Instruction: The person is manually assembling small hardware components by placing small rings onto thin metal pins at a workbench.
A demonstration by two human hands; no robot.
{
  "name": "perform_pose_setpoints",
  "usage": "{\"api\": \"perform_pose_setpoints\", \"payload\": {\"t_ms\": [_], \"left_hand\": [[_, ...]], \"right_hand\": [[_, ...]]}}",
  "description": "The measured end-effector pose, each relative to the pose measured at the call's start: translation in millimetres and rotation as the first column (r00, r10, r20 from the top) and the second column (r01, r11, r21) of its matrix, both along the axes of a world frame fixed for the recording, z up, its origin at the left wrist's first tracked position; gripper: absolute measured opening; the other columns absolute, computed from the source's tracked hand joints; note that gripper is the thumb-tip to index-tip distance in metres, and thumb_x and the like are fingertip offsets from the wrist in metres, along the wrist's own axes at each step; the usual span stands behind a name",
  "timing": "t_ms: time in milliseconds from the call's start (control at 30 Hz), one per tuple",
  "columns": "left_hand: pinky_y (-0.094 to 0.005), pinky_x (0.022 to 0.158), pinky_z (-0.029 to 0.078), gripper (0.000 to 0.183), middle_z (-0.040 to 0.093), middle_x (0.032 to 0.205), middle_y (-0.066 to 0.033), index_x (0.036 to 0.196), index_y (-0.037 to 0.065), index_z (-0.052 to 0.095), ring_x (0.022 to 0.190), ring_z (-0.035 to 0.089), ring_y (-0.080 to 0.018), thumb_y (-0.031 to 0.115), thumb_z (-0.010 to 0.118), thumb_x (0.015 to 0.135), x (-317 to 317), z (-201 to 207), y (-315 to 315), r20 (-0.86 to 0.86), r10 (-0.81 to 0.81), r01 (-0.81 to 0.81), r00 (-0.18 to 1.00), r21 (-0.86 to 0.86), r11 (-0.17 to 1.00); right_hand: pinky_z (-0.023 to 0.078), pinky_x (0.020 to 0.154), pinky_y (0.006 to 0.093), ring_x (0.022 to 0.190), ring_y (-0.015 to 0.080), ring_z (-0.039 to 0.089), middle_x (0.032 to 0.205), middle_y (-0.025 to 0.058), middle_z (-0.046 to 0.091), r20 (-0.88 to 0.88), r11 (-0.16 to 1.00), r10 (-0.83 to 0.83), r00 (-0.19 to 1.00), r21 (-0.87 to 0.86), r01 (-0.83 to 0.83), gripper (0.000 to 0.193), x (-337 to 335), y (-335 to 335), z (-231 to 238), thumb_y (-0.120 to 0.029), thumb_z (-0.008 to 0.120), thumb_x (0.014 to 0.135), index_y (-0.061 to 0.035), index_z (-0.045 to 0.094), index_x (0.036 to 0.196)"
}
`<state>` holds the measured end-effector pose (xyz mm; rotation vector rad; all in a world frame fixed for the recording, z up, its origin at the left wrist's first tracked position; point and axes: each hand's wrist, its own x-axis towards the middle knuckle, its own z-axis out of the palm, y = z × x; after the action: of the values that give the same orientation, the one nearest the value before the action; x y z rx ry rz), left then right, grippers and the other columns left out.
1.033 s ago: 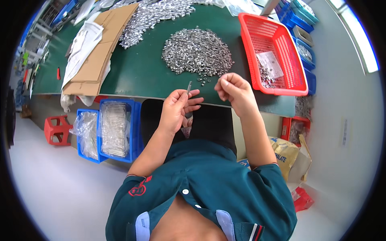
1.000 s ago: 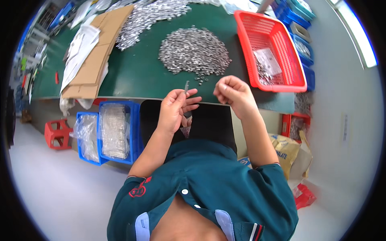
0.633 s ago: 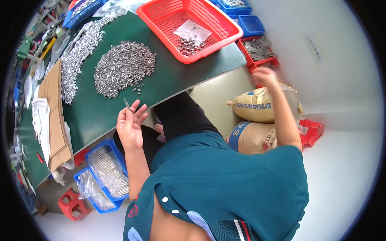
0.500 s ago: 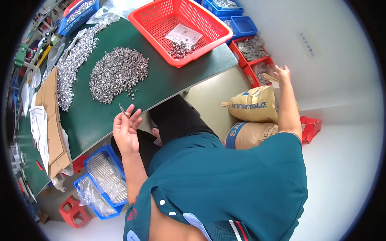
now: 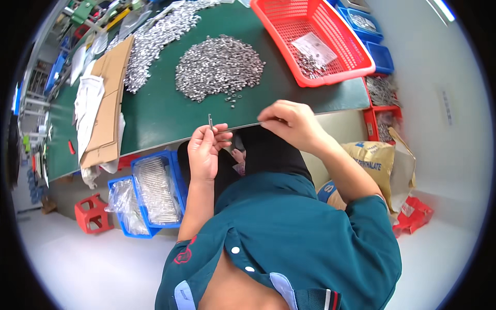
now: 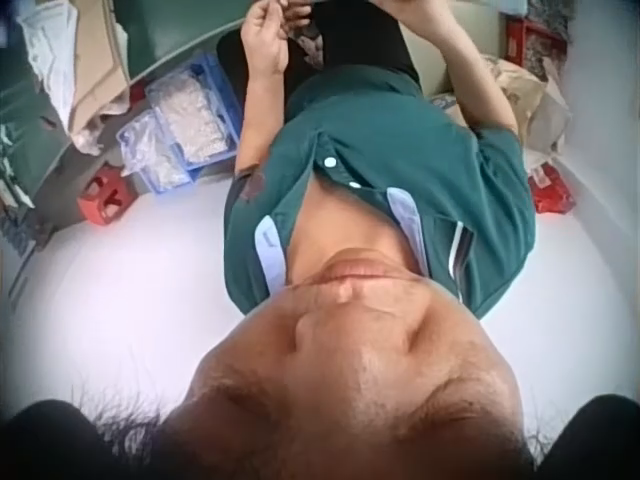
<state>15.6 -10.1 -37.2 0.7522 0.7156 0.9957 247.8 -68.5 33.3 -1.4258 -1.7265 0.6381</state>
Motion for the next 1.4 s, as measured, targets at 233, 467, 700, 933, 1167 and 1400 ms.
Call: {"api": "perform_pose_setpoints", "payload": {"t_ms": [233, 467, 700, 933, 1167, 1400], "left_hand": [[-0.0275, 0.063, 0.051, 0.017, 0.064, 0.088, -0.0092, 0.097, 0.003, 0.055, 0.070, 0.062, -0.0145, 0.019, 0.049, 0.098, -30.9, -3.8, -19.5, -0.082, 0.030, -0.031, 0.996, -0.018, 0.999], [-0.0271, 0.062, 0.050, 0.017, 0.064, 0.086, -0.0084, 0.095, 0.003, 0.055, 0.068, 0.060, -0.0134, 0.018, 0.048, 0.098, -36.0, -2.2, -26.6, -0.099, 0.026, -0.029, 0.995, -0.030, 0.999], [-0.0224, 0.058, 0.044, 0.015, 0.062, 0.081, -0.0056, 0.095, 0.003, 0.055, 0.064, 0.054, -0.0092, 0.018, 0.051, 0.097, -30.5, -3.8, -30.0, -0.133, 0.013, -0.006, 0.991, 0.052, 0.999], [-0.0182, 0.056, 0.040, 0.014, 0.058, 0.073, -0.0003, 0.091, 0.003, 0.057, 0.060, 0.048, -0.0038, 0.015, 0.054, 0.096, -23.0, 2.3, -33.8, -0.283, 0.025, 0.020, 0.959, 0.157, 0.987], [-0.0207, 0.055, 0.042, 0.011, 0.057, 0.069, 0.0001, 0.088, 0.001, 0.057, 0.060, 0.051, -0.0055, 0.010, 0.056, 0.094, -25.5, 8.2, -38.2, -0.463, 0.095, 0.056, 0.882, 0.301, 0.952], [-0.0212, 0.052, 0.041, 0.011, 0.057, 0.068, 0.0001, 0.087, 0.001, 0.057, 0.058, 0.052, -0.0060, 0.010, 0.055, 0.094, -26.7, 5.0, -39.1, -0.489, 0.219, 0.073, 0.844, 0.510, 0.857]], "right_hand": [[0.051, 0.067, 0.0362, 0.077, 0.0294, 0.062, 0.086, 0.0104, 0.061, 0.246, 0.979, 0.002, 0.969, 0.195, -0.052, 0.021, -42.4, 58.4, -34.8, -0.002, 0.067, 0.076, -0.0059, 0.065, 0.097], [0.050, 0.065, 0.0371, 0.074, 0.0296, 0.061, 0.081, 0.0104, 0.059, 0.397, 0.978, 0.043, 0.917, 0.171, -0.120, 0.017, -40.7, 70.7, -36.7, -0.003, 0.067, 0.076, -0.0061, 0.066, 0.092], [0.045, 0.057, 0.0230, 0.067, 0.0086, 0.058, 0.077, 0.0033, 0.064, -0.475, 0.914, -0.043, 0.879, -0.373, -0.157, 0.009, -51.6, 55.1, -28.1, -0.011, 0.064, 0.088, -0.0019, 0.063, 0.087], [0.045, 0.053, 0.0221, 0.061, 0.0096, 0.057, 0.077, 0.0062, 0.064, -0.873, 0.736, -0.254, 0.417, -0.454, -0.502, 0.008, -60.4, 39.6, -32.6, -0.010, 0.061, 0.089, -0.0022, 0.062, 0.088], [0.045, 0.051, 0.0231, 0.060, 0.0099, 0.058, 0.076, 0.0065, 0.064, -0.882, 0.650, -0.325, 0.340, -0.470, -0.598, 0.008, -57.2, 37.2, -34.2, -0.011, 0.062, 0.088, -0.0034, 0.062, 0.085], [0.048, 0.053, 0.0248, 0.059, 0.0104, 0.058, 0.074, 0.0056, 0.063, -0.814, 0.718, -0.222, 0.538, -0.510, -0.475, 0.009, -64.9, 30.1, -22.3, -0.011, 0.065, 0.087, -0.0030, 0.061, 0.087]]}}
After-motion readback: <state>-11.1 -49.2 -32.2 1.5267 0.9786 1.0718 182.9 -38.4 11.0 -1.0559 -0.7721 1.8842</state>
